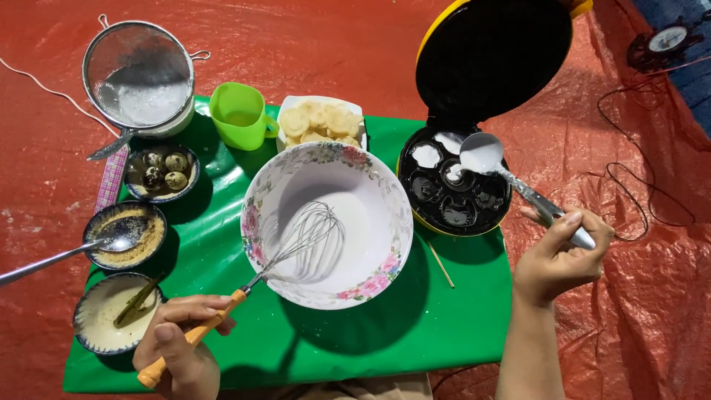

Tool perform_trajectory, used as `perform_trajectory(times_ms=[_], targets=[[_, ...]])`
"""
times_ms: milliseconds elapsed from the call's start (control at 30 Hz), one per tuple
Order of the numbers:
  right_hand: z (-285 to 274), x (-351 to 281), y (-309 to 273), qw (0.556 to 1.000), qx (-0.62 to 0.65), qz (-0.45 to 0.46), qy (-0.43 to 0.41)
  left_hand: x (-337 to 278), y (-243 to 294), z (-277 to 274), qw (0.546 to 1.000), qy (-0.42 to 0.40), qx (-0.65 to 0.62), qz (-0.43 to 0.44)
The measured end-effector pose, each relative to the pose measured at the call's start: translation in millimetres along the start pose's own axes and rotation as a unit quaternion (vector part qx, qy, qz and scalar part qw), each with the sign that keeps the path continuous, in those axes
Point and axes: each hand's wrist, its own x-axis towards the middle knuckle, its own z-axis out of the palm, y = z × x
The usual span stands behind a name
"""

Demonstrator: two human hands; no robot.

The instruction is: Pouring batter from a bowl into a multi-cavity pastry maker using a ladle.

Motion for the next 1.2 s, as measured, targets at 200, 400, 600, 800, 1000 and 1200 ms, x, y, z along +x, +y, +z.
perform_trajectory(times_ms=[200, 400, 600, 800, 1000, 1200], targets=[[-1, -5, 7, 0.998, -0.047, -0.039, 0.019, 0, -2, -2, 1.0, -0.013, 0.002, 0.005], [-4, -18, 17, 0.995, -0.076, -0.067, -0.002, 0, -2, -1, 0.999, -0.015, -0.003, 0.029], [-2, -12, -4, 0.993, -0.057, -0.097, -0.028, -1, -4, -5, 0.999, -0.03, -0.032, 0.012], [-12, -20, 9, 0.985, -0.061, -0.144, -0.071, 2, -4, -9, 0.997, -0.064, -0.027, 0.039], [-25, -24, 19, 0.968, -0.062, -0.22, -0.106, 3, 0, -10, 0.996, -0.073, -0.014, 0.045], [-27, -25, 13, 0.959, -0.029, -0.244, -0.14, 4, 1, -10, 0.996, -0.074, -0.009, 0.042]])
